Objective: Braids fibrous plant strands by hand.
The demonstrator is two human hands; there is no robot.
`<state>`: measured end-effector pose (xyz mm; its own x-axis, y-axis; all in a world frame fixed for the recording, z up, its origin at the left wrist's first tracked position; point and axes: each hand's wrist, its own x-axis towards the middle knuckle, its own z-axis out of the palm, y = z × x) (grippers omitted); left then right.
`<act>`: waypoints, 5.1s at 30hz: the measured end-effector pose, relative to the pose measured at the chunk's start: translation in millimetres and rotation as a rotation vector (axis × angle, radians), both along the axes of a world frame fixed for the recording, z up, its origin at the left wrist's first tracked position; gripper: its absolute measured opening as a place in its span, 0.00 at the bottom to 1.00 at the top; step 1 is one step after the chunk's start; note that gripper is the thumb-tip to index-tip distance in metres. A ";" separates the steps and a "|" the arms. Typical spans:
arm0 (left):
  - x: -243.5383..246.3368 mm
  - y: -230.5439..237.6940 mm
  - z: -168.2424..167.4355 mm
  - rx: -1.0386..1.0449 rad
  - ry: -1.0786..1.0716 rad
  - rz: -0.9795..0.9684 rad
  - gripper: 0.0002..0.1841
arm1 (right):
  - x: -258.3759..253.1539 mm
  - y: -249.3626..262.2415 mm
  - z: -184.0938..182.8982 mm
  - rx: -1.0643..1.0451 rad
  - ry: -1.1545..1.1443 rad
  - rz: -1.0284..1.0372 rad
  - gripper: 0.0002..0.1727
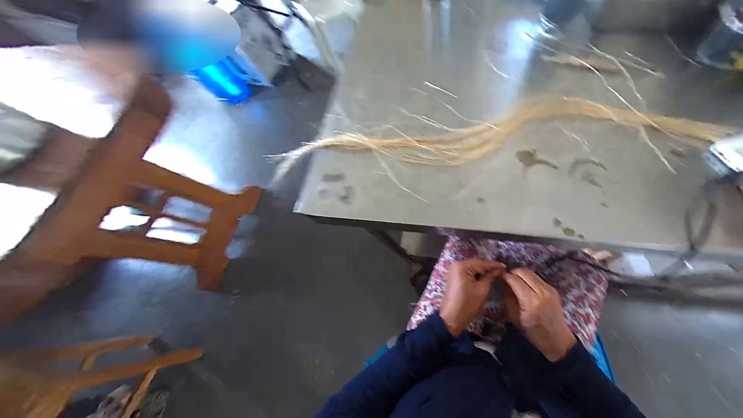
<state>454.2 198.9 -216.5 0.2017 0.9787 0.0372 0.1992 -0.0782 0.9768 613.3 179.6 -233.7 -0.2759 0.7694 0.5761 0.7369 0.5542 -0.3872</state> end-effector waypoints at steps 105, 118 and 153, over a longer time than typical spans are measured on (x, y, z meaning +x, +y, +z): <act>-42.4 -2.5 -14.8 -0.937 -0.871 -0.222 0.14 | -10.9 10.1 -18.4 -1.192 1.545 0.548 0.10; -22.7 -6.3 -4.6 -0.848 -0.736 0.116 0.11 | -25.3 6.1 -22.2 -0.982 1.453 0.217 0.10; -29.7 1.3 -10.4 -1.049 -0.688 0.187 0.10 | -15.9 11.0 -28.9 -1.011 1.231 0.207 0.10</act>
